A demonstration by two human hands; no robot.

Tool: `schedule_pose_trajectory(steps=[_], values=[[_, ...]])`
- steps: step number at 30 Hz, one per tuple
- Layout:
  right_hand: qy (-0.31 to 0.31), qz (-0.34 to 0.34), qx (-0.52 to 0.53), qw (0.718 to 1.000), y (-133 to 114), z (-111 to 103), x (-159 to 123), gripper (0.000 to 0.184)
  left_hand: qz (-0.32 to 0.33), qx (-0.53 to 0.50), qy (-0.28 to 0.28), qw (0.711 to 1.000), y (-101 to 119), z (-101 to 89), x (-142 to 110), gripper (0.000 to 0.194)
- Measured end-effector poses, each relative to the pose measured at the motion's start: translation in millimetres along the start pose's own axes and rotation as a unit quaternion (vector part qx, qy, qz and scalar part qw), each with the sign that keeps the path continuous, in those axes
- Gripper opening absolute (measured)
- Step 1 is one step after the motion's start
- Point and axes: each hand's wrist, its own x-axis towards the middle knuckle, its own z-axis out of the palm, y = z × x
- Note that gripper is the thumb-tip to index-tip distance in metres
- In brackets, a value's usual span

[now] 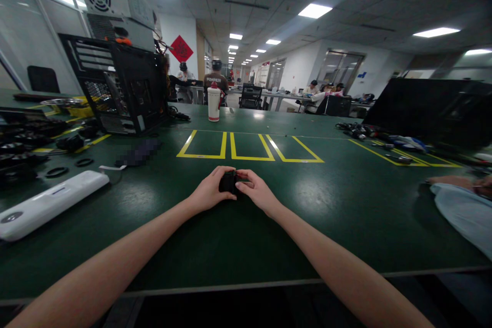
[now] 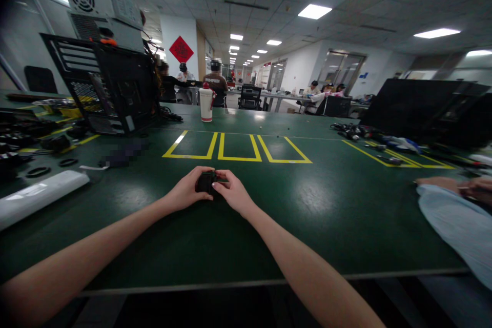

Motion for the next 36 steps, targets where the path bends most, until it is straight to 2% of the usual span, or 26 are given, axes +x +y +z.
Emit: schedule_pose_trajectory(steps=[7, 15, 23, 36], values=[[-0.021, 0.006, 0.007, 1.000, 3.5, 0.0, -0.2, 0.032, -0.004, -0.005, -0.006, 1.000, 1.9, -1.3, -0.8, 0.061], [-0.016, -0.019, 0.020, 0.999, 0.8, 1.0, -1.7, 0.018, -0.002, -0.002, -0.002, 1.000, -0.1, 0.1, 0.1, 0.063], [-0.011, 0.000, -0.001, 1.000, 2.7, -1.3, 0.9, 0.035, -0.002, -0.005, -0.004, 1.000, 0.2, 0.3, 0.2, 0.062], [-0.004, -0.024, 0.020, 1.000, 4.3, -0.6, 1.0, 0.021, 0.001, -0.006, 0.000, 1.000, 0.3, 0.0, -0.4, 0.062]])
